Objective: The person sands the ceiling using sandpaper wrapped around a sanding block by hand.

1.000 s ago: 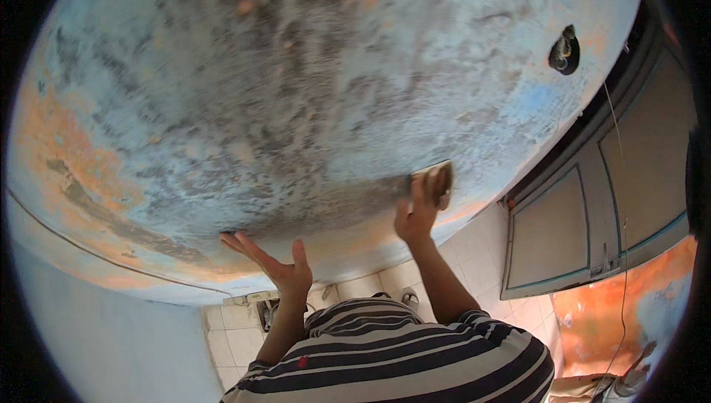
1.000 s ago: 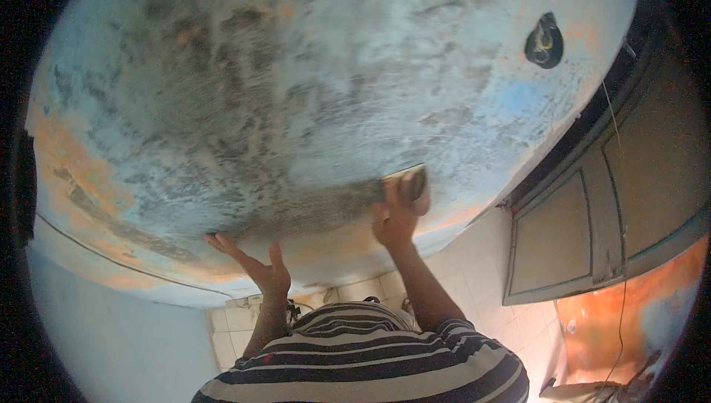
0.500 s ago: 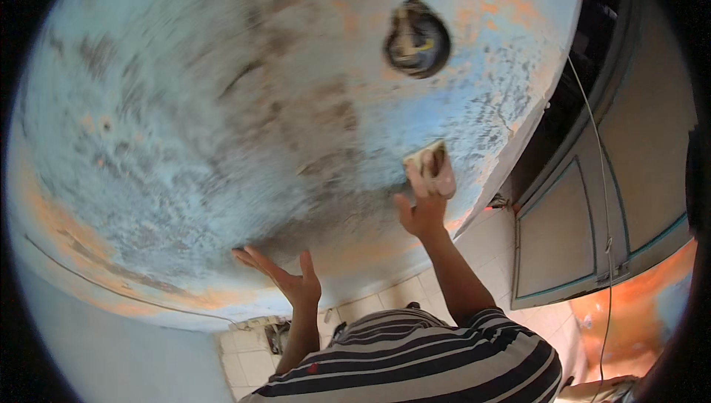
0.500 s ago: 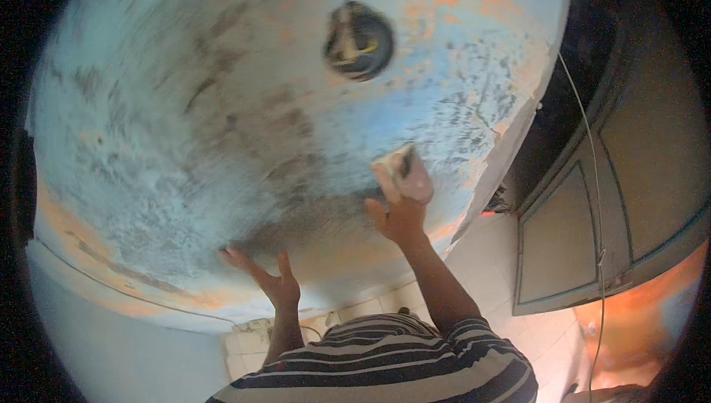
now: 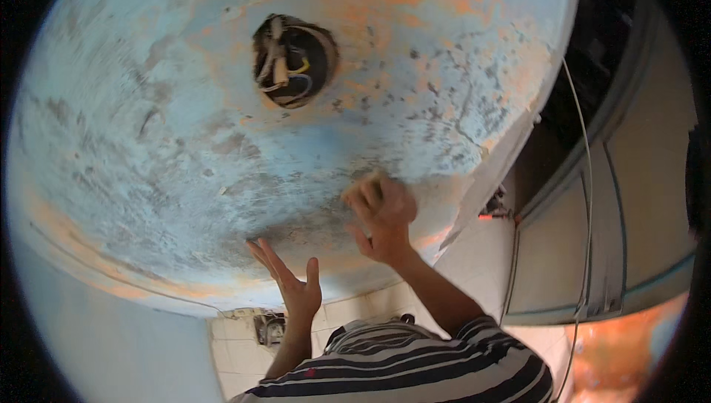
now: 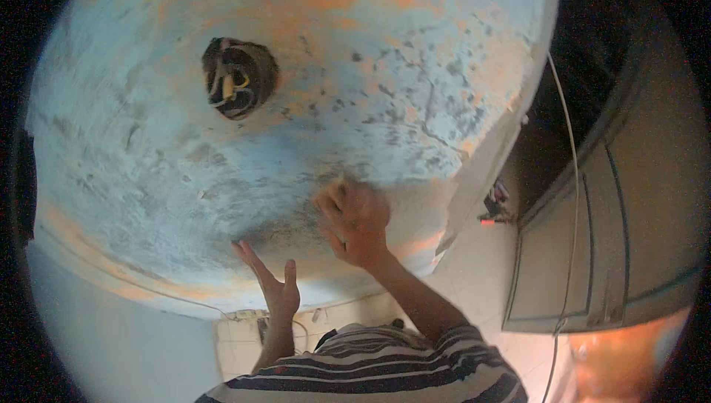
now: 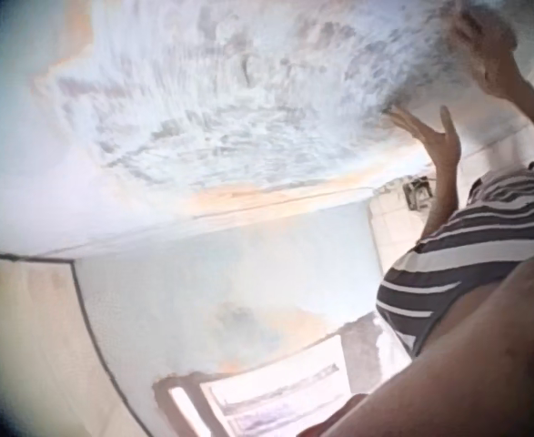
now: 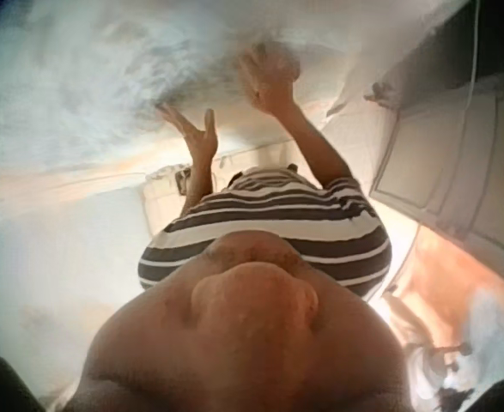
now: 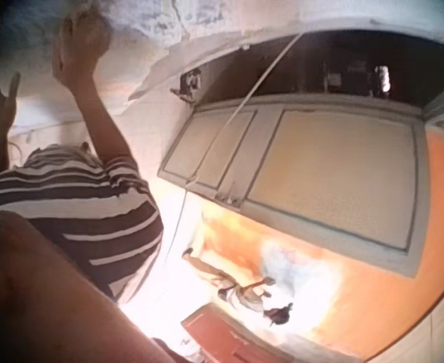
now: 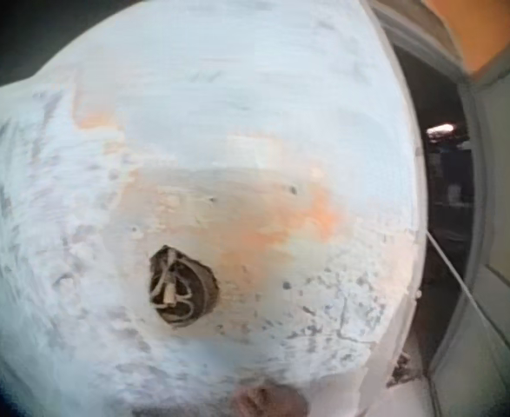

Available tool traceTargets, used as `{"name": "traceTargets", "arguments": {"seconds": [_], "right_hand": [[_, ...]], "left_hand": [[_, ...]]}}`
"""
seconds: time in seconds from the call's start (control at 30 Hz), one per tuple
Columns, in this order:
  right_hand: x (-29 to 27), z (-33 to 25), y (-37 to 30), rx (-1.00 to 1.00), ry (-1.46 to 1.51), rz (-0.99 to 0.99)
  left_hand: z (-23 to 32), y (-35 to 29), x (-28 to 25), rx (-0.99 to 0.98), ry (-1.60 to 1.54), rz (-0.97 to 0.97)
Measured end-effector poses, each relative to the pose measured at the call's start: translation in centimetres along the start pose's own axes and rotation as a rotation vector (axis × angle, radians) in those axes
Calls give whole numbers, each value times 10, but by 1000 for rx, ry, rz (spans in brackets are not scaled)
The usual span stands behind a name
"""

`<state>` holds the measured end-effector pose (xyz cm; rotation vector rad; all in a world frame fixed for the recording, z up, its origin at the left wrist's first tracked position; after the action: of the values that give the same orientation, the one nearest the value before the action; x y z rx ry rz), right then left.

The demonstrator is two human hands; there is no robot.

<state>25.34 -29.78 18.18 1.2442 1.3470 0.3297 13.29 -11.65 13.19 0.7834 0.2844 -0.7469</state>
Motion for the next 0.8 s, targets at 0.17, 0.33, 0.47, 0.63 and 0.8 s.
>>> {"name": "traceTargets", "arguments": {"seconds": [0.17,0.33,0.47,0.63,0.8], "right_hand": [[26,94,-101,320,86,328],[-37,90,-44,434,85,626],[-13,-5,22,270,109,536],[124,-142,18,-144,-13,95],[204,-98,-73,93,-41,130]], "left_hand": [[-6,-2,-5,34,29,8],[-31,-6,-26,-72,18,41],[-57,-4,-57,-124,-3,98],[-92,22,-118,-123,89,170],[-127,40,-197,-59,117,295]]}}
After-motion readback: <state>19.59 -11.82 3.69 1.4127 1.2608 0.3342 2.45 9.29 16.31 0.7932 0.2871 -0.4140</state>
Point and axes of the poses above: each hand's wrist, its own y-axis towards the middle knuckle, its own x-axis out of the palm, z = x × y, the point moved 9 cm from there along y, towards the middle knuckle, and after that the axes turned 1 degree about -x, right-handed, at the moved point
